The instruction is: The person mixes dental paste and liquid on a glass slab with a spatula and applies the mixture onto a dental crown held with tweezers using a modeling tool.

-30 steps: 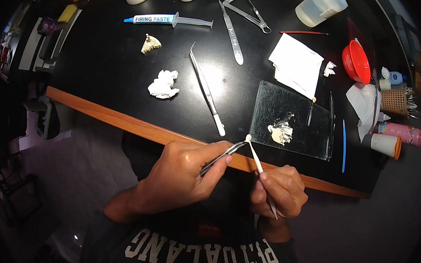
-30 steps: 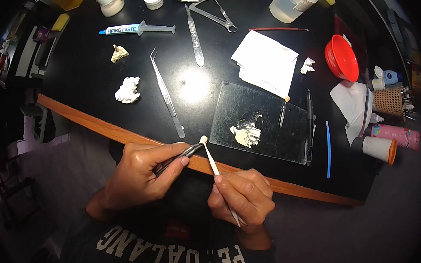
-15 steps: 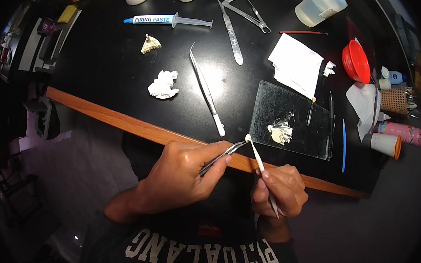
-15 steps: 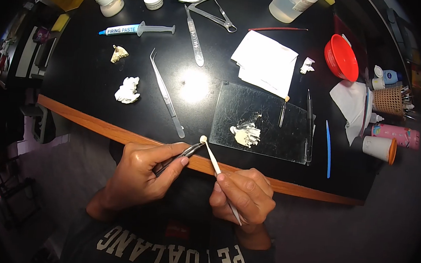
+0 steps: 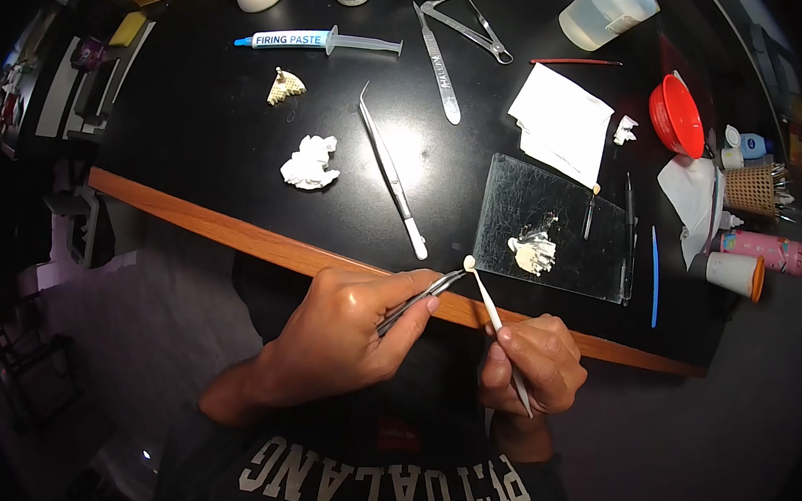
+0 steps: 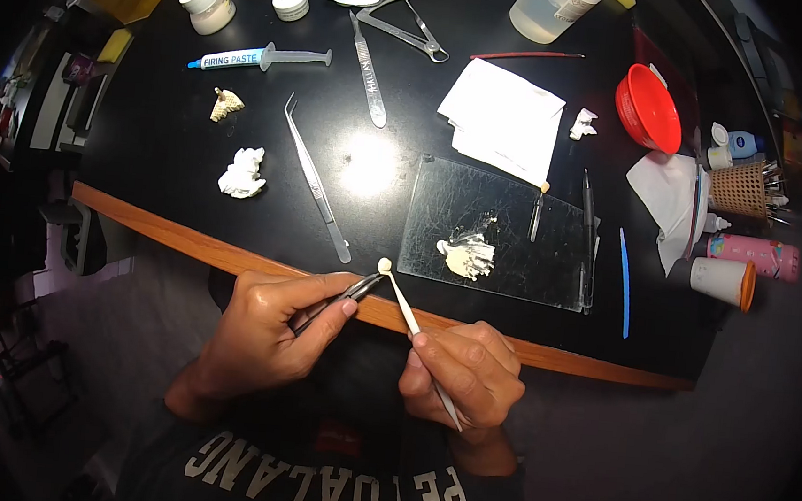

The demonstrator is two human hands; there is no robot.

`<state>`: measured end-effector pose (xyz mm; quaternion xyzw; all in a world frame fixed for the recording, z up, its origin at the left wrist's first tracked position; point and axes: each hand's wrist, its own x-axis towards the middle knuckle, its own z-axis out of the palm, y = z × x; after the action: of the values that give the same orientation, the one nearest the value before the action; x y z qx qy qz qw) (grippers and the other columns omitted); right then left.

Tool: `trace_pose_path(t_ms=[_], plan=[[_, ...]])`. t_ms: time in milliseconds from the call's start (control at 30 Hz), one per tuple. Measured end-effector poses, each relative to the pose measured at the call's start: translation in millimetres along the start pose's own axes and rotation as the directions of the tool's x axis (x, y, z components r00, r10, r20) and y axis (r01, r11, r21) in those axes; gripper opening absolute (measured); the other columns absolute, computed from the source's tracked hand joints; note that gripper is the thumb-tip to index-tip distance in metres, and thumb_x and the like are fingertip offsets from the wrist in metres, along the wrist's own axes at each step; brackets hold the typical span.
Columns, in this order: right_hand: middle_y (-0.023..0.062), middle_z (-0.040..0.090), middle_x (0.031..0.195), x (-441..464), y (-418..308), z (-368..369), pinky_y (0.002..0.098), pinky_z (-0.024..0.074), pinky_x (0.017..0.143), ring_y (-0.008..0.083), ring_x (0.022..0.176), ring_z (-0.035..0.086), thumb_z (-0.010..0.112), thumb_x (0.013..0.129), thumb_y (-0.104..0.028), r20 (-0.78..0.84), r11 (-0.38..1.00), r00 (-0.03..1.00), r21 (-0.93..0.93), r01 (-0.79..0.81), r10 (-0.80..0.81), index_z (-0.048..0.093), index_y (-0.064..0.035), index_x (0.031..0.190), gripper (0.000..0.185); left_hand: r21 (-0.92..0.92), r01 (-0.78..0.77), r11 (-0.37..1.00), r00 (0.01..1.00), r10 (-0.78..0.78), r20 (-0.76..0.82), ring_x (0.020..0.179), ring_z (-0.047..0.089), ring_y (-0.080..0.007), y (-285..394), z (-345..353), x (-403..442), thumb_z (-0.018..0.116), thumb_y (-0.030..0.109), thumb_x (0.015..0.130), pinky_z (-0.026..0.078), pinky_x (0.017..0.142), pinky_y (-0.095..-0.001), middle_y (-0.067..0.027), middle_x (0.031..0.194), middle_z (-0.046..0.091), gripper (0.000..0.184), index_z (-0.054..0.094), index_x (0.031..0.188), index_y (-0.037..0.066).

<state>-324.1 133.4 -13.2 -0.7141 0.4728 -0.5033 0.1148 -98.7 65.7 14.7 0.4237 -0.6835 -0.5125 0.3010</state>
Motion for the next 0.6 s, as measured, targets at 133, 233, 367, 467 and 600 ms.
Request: trace_pose_path(t_ms=[133, 233, 367, 467, 600], plan=[[0.0082, 0.076, 0.084, -1.4, -2.6, -3.1, 0.0308, 0.0531, 0.053, 0.0183, 0.069, 0.072, 0.075, 0.087, 0.002, -0.058, 0.998, 0.998, 0.06, -0.015, 0.018, 0.077, -0.0022, 0.107, 0.021, -0.161, 0.18, 0.97, 0.981, -0.164, 0.108, 0.055, 0.06, -0.006, -0.4, -3.1, -1.8, 0.072, 0.003, 0.103, 0.043, 0.049, -0.0294, -0.0059, 0.063, 0.064, 0.017, 0.078, 0.116, -0.007], [0.0082, 0.076, 0.085, -3.4, -2.0, -3.6, 0.03, 0.0514, 0.053, 0.0176, 0.069, 0.071, 0.075, 0.088, 0.002, -0.08, 0.998, 0.997, 0.066, -0.009, 0.014, 0.078, -0.0022, 0.107, 0.02, -0.299, 0.302, 0.905, 0.949, -0.256, 0.185, 0.057, 0.057, -0.0017, 1.3, -6.8, -1.7, 0.07, 0.002, 0.104, 0.041, 0.049, -0.0258, -0.0009, 0.064, 0.064, 0.019, 0.079, 0.118, -0.008], [0.0077, 0.076, 0.085, 0.4, -0.6, -1.9, 0.0297, 0.05, 0.051, 0.0171, 0.069, 0.07, 0.076, 0.087, 0.002, -0.058, 0.999, 0.998, 0.051, 0.01, -0.007, 0.078, -0.0024, 0.108, 0.021, -0.347, 0.299, 0.889, 0.95, -0.241, 0.2, 0.056, 0.057, -0.0026, 2.0, -9.6, 0.7, 0.069, 0.002, 0.104, 0.042, 0.049, -0.0244, -0.0011, 0.065, 0.066, 0.019, 0.078, 0.118, -0.008], [0.007, 0.075, 0.085, 1.7, -0.3, -1.3, 0.0297, 0.0498, 0.051, 0.0166, 0.069, 0.07, 0.078, 0.086, 0.002, -0.042, 0.999, 0.999, 0.047, 0.016, -0.014, 0.078, -0.003, 0.108, 0.022, -0.329, 0.289, 0.899, 0.951, -0.23, 0.208, 0.056, 0.058, -0.0031, 0.3, -10.0, 1.2, 0.069, 0.002, 0.104, 0.043, 0.049, -0.0243, -0.0023, 0.065, 0.066, 0.02, 0.078, 0.118, -0.009], [0.0065, 0.075, 0.087, 1.8, -0.3, -1.2, 0.0293, 0.0494, 0.051, 0.0162, 0.068, 0.069, 0.079, 0.086, 0.003, -0.023, 0.999, 1.0, 0.038, 0.021, -0.02, 0.079, -0.004, 0.108, 0.024, -0.325, 0.287, 0.901, 0.95, -0.227, 0.213, 0.055, 0.059, -0.0035, 0.4, -10.4, 1.8, 0.069, 0.002, 0.104, 0.043, 0.049, -0.0248, -0.003, 0.065, 0.067, 0.02, 0.078, 0.119, -0.009]])
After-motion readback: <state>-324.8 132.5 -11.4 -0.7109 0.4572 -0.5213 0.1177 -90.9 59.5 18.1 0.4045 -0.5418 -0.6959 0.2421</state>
